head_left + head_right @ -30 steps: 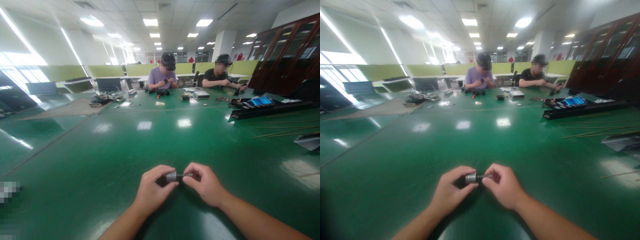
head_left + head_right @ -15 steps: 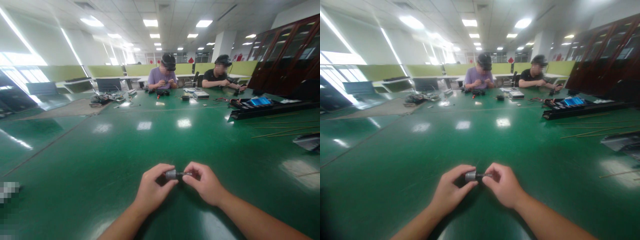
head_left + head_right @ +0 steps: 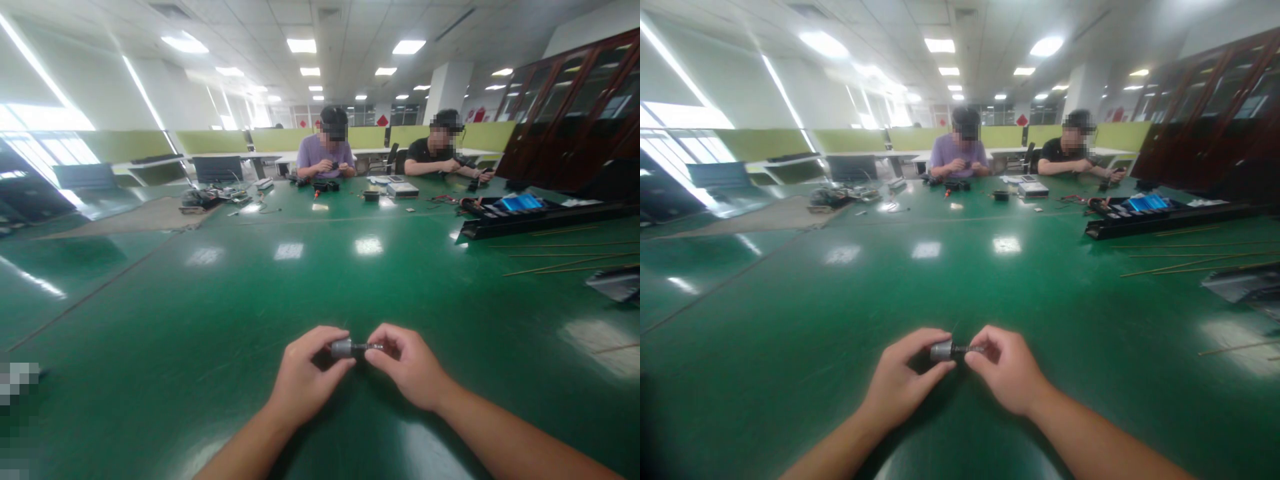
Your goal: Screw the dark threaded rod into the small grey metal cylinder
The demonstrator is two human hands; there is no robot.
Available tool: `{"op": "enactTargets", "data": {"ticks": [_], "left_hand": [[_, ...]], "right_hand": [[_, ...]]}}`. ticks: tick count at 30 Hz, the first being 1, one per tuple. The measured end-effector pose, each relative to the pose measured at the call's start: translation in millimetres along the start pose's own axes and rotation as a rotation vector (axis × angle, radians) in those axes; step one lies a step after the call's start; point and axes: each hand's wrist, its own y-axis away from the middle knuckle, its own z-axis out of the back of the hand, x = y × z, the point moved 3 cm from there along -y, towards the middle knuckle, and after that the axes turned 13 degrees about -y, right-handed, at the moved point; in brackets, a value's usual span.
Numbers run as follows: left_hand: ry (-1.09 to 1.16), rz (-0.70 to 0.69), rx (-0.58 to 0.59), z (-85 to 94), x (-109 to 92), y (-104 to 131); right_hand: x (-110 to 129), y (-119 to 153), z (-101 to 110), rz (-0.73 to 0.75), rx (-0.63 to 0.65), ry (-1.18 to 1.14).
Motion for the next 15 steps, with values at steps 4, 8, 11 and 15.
{"op": "enactTargets", "data": {"ticks": [4, 8, 11, 15], "left_hand": [[0.001, 0.007, 0.004, -0.7, 0.8, 0.4], [0.003, 0.01, -0.001, -0.8, 0.3, 0.6], [0.003, 0.011, 0.0, -0.8, -0.4, 0.7], [-0.003, 0.014, 0.001, -0.8, -0.3, 0.8]], "right_hand": [[-0.2, -0.1, -0.1, 0.009, 0.003, 0.006], [-0.8, 0.0, -0.1, 0.014, 0.002, 0.01], [-1.1, 0.0, -0.1, 0.016, 0.002, 0.01], [-1.7, -0.2, 0.3, 0.02, 0.004, 0.016]]}}
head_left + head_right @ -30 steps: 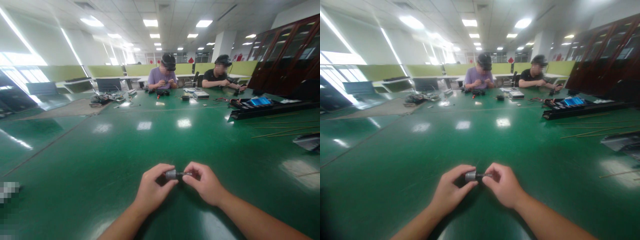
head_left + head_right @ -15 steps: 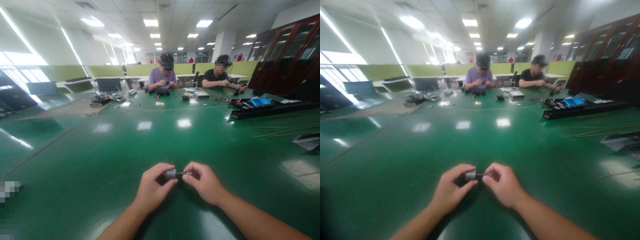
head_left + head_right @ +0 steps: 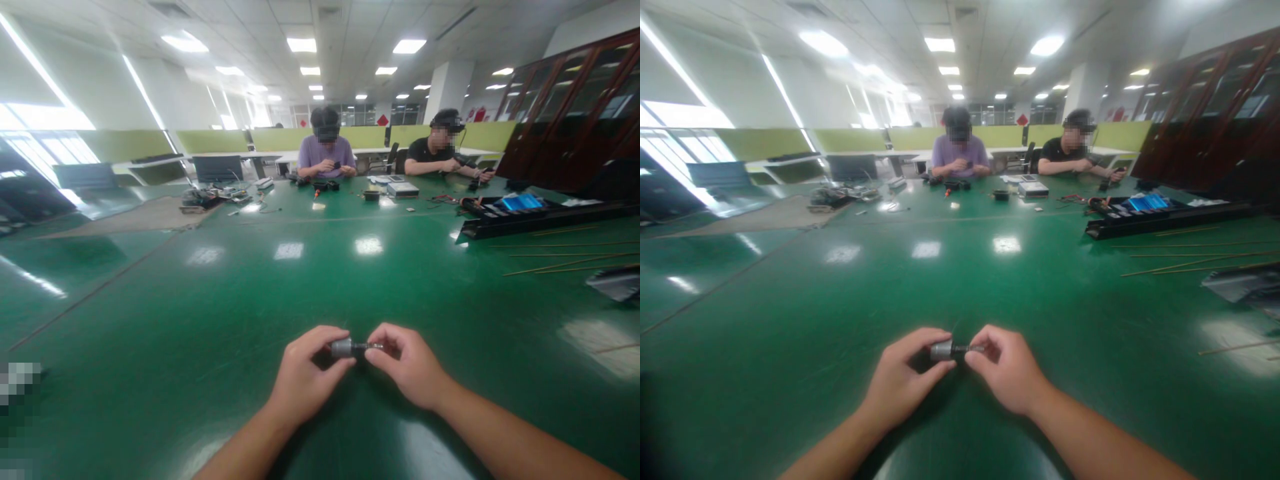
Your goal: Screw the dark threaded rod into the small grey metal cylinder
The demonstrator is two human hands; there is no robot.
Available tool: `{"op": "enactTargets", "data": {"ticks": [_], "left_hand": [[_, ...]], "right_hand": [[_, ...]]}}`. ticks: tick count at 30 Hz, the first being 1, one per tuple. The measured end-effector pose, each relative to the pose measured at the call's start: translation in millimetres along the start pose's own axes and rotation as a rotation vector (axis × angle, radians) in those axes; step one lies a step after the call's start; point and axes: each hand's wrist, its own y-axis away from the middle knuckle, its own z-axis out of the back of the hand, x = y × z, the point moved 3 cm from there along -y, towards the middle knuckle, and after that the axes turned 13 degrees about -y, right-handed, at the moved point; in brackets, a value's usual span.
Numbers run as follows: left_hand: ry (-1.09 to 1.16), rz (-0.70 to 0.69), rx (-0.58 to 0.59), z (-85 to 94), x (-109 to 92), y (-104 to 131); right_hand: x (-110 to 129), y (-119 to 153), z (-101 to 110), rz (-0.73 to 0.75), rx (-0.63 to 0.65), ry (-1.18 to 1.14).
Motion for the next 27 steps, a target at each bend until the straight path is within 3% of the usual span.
{"op": "enactTargets", "data": {"ticks": [27], "left_hand": [[-0.015, 0.019, -0.002, -1.6, 4.3, 0.4]], "right_hand": [[-3.3, 0.6, 1.2, 0.003, -0.012, -0.004]]}}
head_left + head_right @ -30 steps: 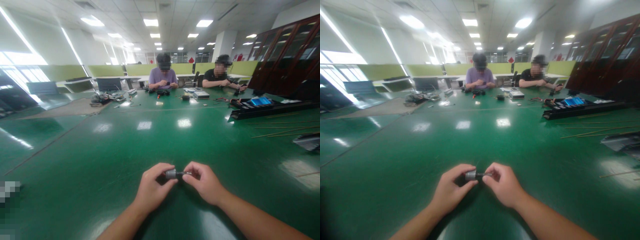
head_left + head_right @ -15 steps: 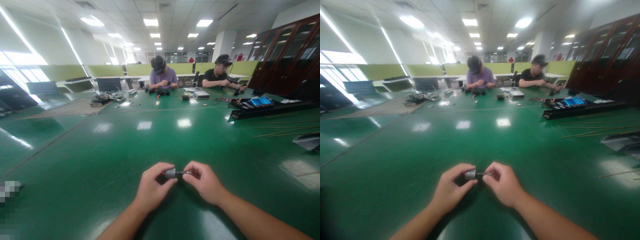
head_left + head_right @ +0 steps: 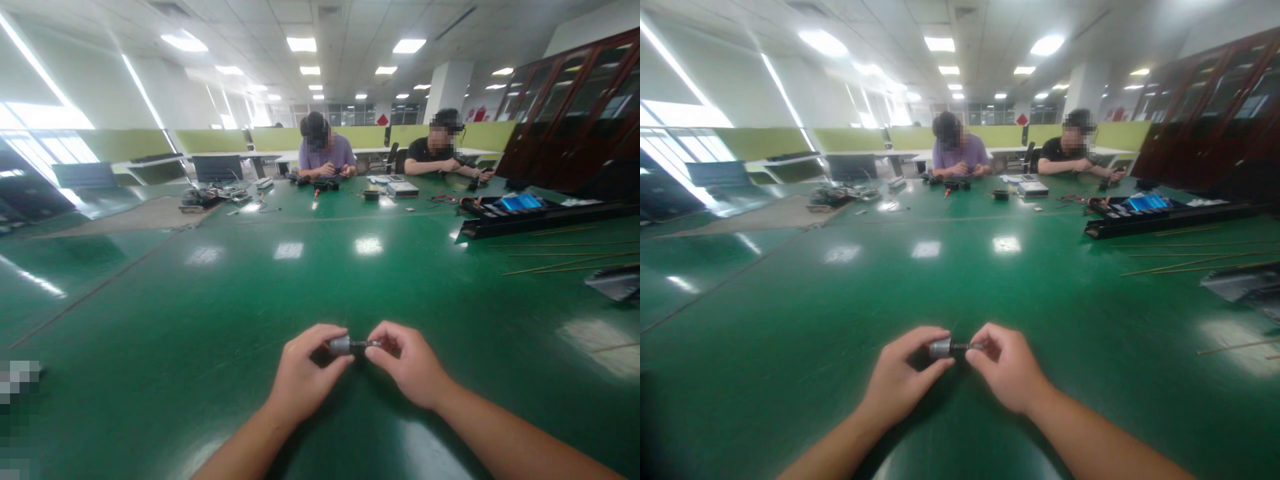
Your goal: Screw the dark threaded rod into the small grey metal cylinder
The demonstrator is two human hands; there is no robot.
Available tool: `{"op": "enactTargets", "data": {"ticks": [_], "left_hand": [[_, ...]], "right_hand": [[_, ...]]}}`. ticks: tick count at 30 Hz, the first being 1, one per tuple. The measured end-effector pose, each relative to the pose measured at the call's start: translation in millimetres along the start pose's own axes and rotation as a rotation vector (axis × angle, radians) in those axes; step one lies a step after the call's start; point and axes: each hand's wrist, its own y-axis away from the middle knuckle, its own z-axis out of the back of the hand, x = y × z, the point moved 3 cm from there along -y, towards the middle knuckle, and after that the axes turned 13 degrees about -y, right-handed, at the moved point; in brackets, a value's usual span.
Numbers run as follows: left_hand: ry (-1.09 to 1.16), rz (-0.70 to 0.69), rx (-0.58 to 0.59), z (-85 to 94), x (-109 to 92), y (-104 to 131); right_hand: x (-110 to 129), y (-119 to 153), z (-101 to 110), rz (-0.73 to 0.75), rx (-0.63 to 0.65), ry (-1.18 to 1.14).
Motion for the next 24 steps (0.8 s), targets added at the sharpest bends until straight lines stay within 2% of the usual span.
{"op": "enactTargets", "data": {"ticks": [24], "left_hand": [[0.016, 0.032, 0.0, 1.6, -1.7, -0.8]], "right_hand": [[1.0, -0.1, 1.5, -0.009, -0.016, -0.003]]}}
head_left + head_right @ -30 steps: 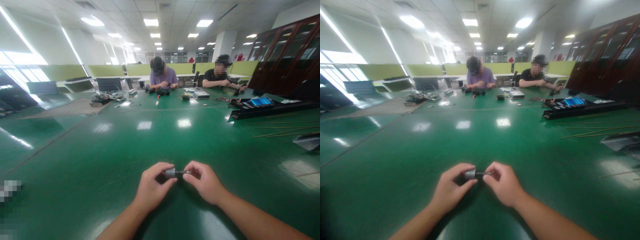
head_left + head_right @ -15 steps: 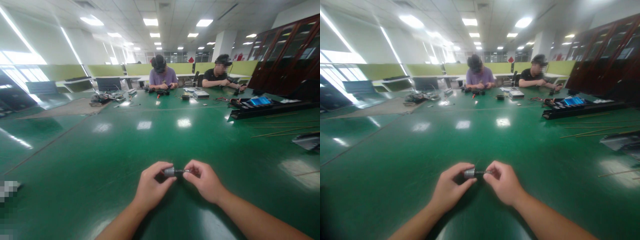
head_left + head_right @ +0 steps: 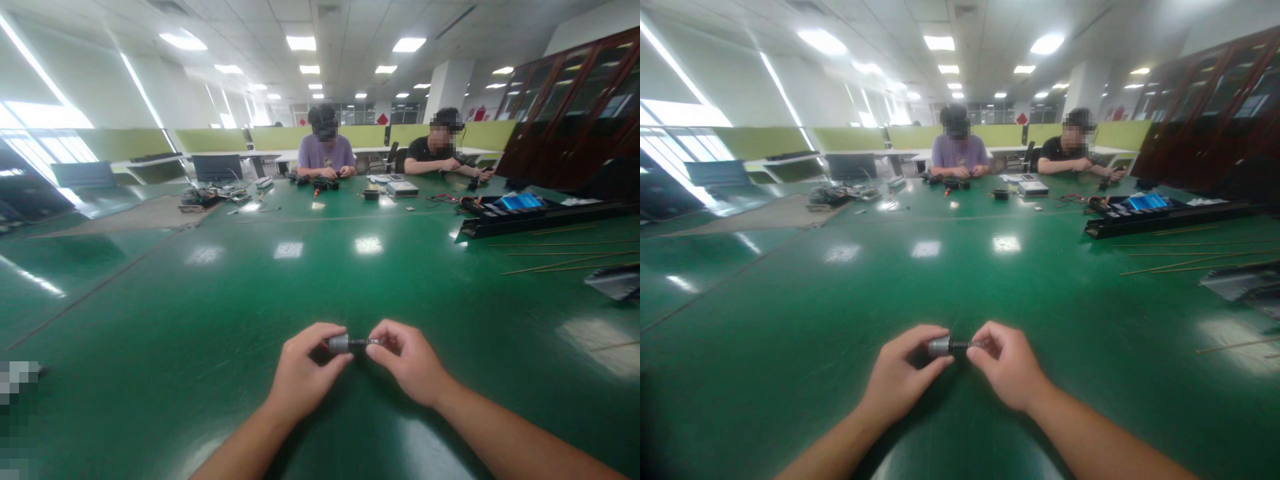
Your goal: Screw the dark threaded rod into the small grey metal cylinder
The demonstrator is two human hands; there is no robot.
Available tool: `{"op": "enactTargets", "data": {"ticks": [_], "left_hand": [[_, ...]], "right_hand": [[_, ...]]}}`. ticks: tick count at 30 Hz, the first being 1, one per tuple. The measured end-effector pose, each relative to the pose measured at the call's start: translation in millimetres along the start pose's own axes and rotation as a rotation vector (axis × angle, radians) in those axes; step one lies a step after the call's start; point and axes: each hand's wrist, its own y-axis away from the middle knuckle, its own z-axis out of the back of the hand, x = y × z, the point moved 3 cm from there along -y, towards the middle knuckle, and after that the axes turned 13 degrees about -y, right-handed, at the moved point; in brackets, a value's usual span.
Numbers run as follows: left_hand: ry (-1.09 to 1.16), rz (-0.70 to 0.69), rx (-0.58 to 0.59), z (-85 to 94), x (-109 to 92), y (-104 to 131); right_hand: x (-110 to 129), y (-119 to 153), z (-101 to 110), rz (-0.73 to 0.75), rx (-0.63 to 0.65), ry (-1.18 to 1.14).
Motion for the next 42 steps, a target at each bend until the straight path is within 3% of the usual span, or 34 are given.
{"op": "enactTargets", "data": {"ticks": [42], "left_hand": [[-0.01, 0.021, 0.0, 1.4, -0.8, -0.8]], "right_hand": [[-6.4, -2.4, 3.4, -0.008, -0.01, -0.086]]}}
